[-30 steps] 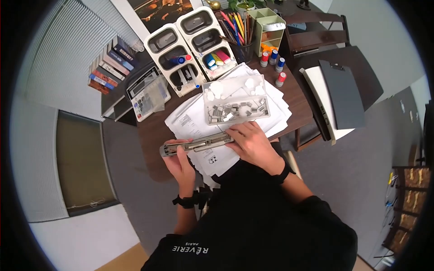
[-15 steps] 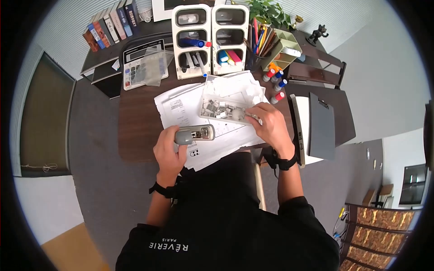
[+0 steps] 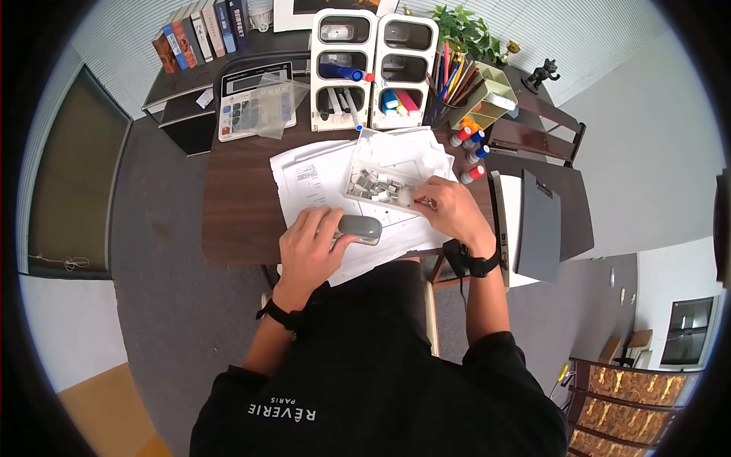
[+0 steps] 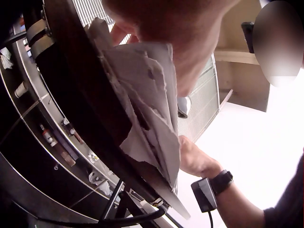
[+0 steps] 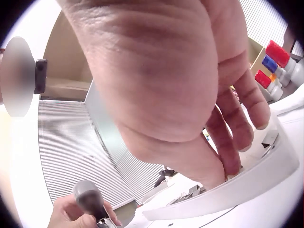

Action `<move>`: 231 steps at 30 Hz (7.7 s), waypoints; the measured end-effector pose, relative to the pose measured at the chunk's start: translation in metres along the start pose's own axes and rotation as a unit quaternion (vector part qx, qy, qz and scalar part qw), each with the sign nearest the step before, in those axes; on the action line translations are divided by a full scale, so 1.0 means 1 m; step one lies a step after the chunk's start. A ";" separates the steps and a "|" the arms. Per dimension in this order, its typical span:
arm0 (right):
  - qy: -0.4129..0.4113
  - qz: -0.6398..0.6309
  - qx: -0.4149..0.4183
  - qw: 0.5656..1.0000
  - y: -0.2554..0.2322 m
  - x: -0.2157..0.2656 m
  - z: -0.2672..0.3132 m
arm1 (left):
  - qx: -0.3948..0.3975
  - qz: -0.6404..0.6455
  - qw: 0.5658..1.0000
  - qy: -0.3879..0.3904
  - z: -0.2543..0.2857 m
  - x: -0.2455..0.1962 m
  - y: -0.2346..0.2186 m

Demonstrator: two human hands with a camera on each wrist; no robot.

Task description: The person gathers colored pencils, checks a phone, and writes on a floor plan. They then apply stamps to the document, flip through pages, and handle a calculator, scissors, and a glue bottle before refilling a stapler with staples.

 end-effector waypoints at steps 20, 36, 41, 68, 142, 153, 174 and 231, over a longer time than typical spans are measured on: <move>0.029 0.016 -0.038 0.999 -0.005 0.000 0.008 | -0.005 -0.024 0.999 -0.027 -0.001 0.000 0.002; 0.016 0.021 -0.098 0.995 -0.006 0.002 0.006 | -0.047 0.025 0.997 -0.064 -0.002 0.008 -0.006; -0.013 -0.078 -0.125 0.989 -0.014 0.048 -0.001 | -0.043 0.023 0.997 -0.057 -0.002 0.008 -0.006; -0.058 -0.100 -0.168 0.979 0.038 0.077 0.011 | -0.177 -0.015 0.977 -0.122 0.016 0.045 -0.065; 0.084 -0.004 -0.178 0.980 0.002 0.015 0.017 | 0.034 0.267 0.960 -0.081 -0.005 0.012 0.010; 0.106 0.055 -0.087 0.989 0.007 0.003 0.008 | 0.043 0.299 0.947 -0.112 0.001 0.023 0.008; -0.012 -0.182 -0.129 0.975 0.025 0.075 -0.004 | 0.065 0.275 0.952 -0.115 -0.010 0.012 0.007; -0.006 -0.088 -0.277 0.957 0.059 0.045 0.024 | 0.161 0.077 0.980 -0.090 -0.018 0.035 -0.003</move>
Point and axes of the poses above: each hand's wrist, its own z-axis away from the middle knuckle, its own y-axis out of the palm, x = y × z, the point moved 5 cm from there along -z, towards the middle knuckle, and after that the axes turned 12 degrees about -y, right-handed, at the moved point
